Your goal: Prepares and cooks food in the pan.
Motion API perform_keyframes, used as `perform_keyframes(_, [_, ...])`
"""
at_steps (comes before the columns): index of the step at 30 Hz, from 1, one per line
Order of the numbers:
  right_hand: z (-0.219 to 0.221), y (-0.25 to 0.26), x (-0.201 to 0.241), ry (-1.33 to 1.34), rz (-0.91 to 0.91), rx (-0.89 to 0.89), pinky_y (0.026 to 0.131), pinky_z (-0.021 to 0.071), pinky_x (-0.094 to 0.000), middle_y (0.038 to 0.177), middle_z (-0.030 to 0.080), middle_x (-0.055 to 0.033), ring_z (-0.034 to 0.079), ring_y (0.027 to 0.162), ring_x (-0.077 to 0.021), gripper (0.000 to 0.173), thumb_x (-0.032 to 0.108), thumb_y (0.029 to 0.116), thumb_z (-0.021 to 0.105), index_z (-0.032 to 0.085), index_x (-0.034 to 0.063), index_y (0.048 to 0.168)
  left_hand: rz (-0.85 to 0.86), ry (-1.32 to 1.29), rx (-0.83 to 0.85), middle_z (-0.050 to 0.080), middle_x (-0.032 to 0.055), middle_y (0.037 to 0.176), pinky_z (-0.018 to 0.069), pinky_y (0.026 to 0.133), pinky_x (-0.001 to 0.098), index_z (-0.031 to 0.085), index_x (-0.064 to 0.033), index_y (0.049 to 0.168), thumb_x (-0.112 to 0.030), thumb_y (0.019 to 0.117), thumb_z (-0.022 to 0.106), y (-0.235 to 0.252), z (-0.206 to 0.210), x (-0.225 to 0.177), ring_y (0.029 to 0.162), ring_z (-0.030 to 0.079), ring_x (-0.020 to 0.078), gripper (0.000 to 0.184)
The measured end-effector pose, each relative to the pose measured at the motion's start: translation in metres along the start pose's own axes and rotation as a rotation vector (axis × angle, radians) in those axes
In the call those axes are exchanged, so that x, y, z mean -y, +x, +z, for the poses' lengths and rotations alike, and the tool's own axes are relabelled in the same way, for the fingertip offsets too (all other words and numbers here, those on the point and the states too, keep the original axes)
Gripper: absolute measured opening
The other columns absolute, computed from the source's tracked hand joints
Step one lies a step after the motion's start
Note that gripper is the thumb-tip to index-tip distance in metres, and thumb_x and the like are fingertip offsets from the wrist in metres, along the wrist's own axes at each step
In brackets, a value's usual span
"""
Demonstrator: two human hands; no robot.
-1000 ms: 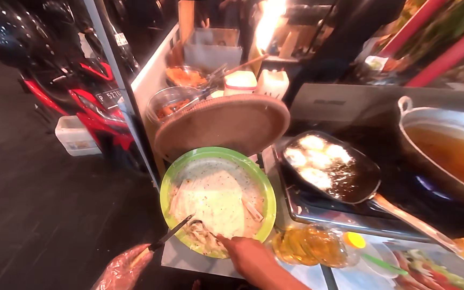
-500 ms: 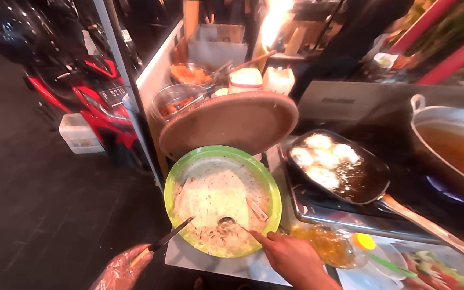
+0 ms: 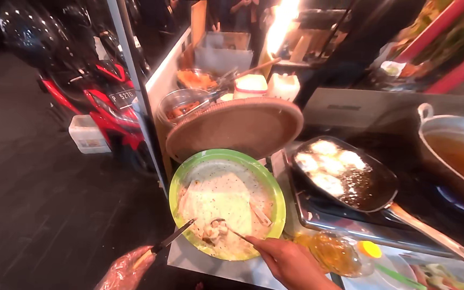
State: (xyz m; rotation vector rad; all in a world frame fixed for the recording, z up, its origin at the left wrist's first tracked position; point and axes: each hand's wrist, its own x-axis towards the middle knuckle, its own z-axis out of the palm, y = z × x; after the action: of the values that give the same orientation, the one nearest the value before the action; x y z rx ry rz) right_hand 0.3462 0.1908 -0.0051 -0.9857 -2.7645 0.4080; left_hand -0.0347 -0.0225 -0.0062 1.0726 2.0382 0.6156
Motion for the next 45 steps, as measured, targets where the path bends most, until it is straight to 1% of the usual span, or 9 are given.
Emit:
perform_keyframes(2, [0.012,0.013,0.006,-0.032,-0.039,-0.061,0.049,0.0537,-0.0449,0.073,0.066,-0.0022,0.066,0.06,-0.0223,0.038,0.025,0.1032,0.049,0.068,0.0379,0.134,0.004,0.0,-0.002,0.072,0.0072,0.122,0.0516,0.104,0.0446,0.069,-0.0152,0.132,-0.04,0.1013,0.061,-0.002,0.001,0.001,0.114,0.068,0.0176,0.04])
perform_keyframes(10, [0.054,0.045,0.031,-0.203,-0.007,0.231,0.058,0.0563,-0.0501,0.089,0.071,-0.0137,0.07,0.07,-0.0337,0.053,0.007,0.0964,0.053,0.061,0.0297,0.144,-0.039,-0.015,-0.027,0.073,0.0075,0.12,0.0518,0.103,0.0436,0.07,-0.0142,0.131,-0.039,0.101,0.062,-0.011,0.003,-0.005,0.112,0.068,0.0169,0.039])
perform_keyframes(13, [0.041,0.049,0.04,-0.138,0.051,0.505,0.072,0.0561,-0.0578,0.103,0.071,-0.0188,0.071,0.087,-0.0401,0.053,0.01,0.1013,0.046,0.053,0.0272,0.151,-0.052,-0.002,-0.015,0.073,0.007,0.122,0.0511,0.104,0.0437,0.07,-0.0155,0.131,-0.04,0.1009,0.062,-0.013,0.005,-0.003,0.114,0.068,0.0169,0.039])
perform_keyframes(15, [0.026,0.053,0.03,-0.014,0.096,0.587,0.081,0.055,-0.0625,0.106,0.072,-0.0178,0.071,0.098,-0.0402,0.045,0.02,0.1052,0.041,0.058,0.029,0.146,-0.046,0.007,-0.011,0.073,0.0067,0.122,0.0511,0.105,0.0431,0.07,-0.0155,0.131,-0.04,0.1008,0.063,-0.012,0.007,-0.005,0.114,0.068,0.0163,0.04])
perform_keyframes(20, [0.016,0.014,-0.009,0.302,0.109,0.225,0.077,0.0585,-0.048,0.093,0.076,-0.002,0.071,0.081,-0.0197,0.034,0.038,0.1069,0.047,0.07,0.0332,0.132,0.011,-0.026,0.013,0.074,0.0066,0.117,0.0535,0.1,0.041,0.07,-0.014,0.13,-0.037,0.1009,0.063,-0.014,0.001,-0.008,0.108,0.069,0.0146,0.038])
perform_keyframes(23, [0.034,-0.023,-0.003,0.115,0.031,-0.107,0.061,0.0613,-0.045,0.093,0.077,0.0015,0.074,0.075,-0.0179,0.029,0.034,0.1068,0.051,0.072,0.0288,0.125,0.037,-0.029,0.064,0.074,0.007,0.117,0.0539,0.1,0.0409,0.071,-0.0135,0.129,-0.037,0.1002,0.064,-0.018,0.0,-0.005,0.108,0.069,0.0146,0.038])
perform_keyframes(26, [0.047,-0.04,0.003,-0.107,0.011,-0.319,0.045,0.0521,-0.0378,0.078,0.071,0.0001,0.067,0.059,-0.0188,0.026,0.032,0.106,0.052,0.074,0.0271,0.12,0.062,-0.044,0.148,0.074,0.0074,0.117,0.0538,0.1,0.0394,0.072,-0.0125,0.128,-0.036,0.1005,0.065,-0.016,0.002,-0.009,0.108,0.069,0.0142,0.037])
perform_keyframes(39, [0.066,-0.03,0.031,-0.14,0.078,-0.414,0.046,0.0505,-0.0324,0.078,0.068,0.0002,0.066,0.061,-0.0156,0.029,0.025,0.1031,0.055,0.074,0.0318,0.123,0.035,-0.037,-0.017,0.075,0.0046,0.115,0.0551,0.099,0.041,0.073,-0.0152,0.126,-0.037,0.1004,0.064,-0.011,0.037,-0.046,0.107,0.07,0.0134,0.035])
perform_keyframes(45, [0.068,-0.035,0.031,-0.128,0.095,-0.376,0.048,0.0517,-0.0323,0.08,0.068,0.0003,0.067,0.064,-0.0159,0.027,0.026,0.1046,0.055,0.073,0.0337,0.123,-0.032,0.086,0.078,0.075,0.0055,0.107,0.0552,0.093,0.05,0.074,-0.0199,0.123,-0.049,0.1016,0.057,-0.012,0.037,-0.052,0.101,0.071,0.02,0.04])
